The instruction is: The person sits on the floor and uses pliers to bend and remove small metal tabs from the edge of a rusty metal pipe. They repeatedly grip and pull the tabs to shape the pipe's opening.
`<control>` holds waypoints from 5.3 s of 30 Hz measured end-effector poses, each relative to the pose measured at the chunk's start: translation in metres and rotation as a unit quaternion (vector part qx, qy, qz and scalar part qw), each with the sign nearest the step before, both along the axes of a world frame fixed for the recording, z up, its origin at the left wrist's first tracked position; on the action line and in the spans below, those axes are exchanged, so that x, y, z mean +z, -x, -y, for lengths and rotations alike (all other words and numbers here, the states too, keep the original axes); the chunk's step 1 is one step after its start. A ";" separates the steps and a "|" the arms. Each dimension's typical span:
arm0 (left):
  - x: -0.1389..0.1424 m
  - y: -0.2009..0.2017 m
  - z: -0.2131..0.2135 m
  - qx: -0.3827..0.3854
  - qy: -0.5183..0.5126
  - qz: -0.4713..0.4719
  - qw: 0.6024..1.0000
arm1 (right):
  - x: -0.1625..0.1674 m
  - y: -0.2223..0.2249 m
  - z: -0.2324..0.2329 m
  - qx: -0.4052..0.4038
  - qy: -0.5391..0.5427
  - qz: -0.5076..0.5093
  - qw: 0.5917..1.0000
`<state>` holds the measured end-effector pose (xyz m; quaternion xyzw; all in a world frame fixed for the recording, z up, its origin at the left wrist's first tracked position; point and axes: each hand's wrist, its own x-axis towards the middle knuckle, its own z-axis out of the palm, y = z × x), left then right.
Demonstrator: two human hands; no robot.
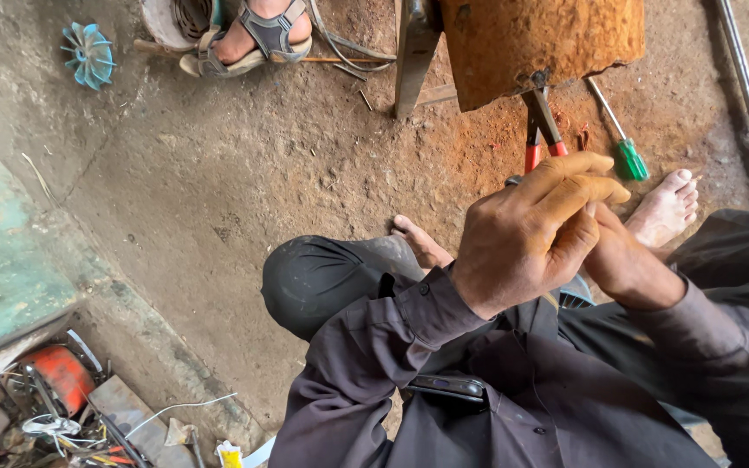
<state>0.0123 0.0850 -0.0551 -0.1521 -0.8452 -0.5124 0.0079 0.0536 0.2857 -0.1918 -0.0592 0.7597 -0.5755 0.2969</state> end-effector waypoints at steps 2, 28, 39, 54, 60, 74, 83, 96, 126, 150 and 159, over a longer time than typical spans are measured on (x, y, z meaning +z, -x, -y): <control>0.001 0.000 -0.001 0.002 0.003 0.007 1.000 | 0.007 0.002 0.002 0.007 0.001 -0.046 0.999; -0.015 0.014 -0.006 0.004 0.084 -0.057 0.995 | -0.051 0.023 0.056 -0.245 0.192 0.051 0.949; -0.049 0.032 0.008 0.092 0.283 -0.092 0.950 | 0.013 -0.007 0.048 -0.128 -0.132 0.046 0.982; -0.146 0.079 0.013 0.088 0.382 -0.088 0.916 | 0.006 -0.023 0.050 -0.106 -0.109 0.075 0.986; -0.107 0.070 0.014 0.071 0.442 -0.123 0.886 | 0.004 -0.024 0.053 -0.097 -0.145 0.090 0.981; -0.099 0.055 0.009 0.094 0.381 -0.046 0.919 | 0.015 -0.021 0.052 -0.076 -0.132 0.116 0.981; -0.071 0.049 0.016 0.082 0.410 -0.045 0.907 | 0.024 -0.013 0.040 -0.071 -0.066 0.113 0.989; -0.019 0.047 0.017 0.086 0.373 -0.007 0.924 | 0.005 -0.008 0.029 -0.137 0.140 0.241 0.951; -0.034 0.039 0.020 0.059 0.395 -0.016 0.916 | 0.030 0.035 0.031 -0.120 0.022 0.212 0.970; -0.029 0.037 0.016 0.079 0.361 -0.018 0.929 | 0.024 0.056 0.071 -0.155 -0.066 -0.044 0.985; -0.034 0.042 0.018 0.071 0.367 -0.013 0.928 | 0.021 0.055 0.079 -0.159 -0.160 0.078 0.971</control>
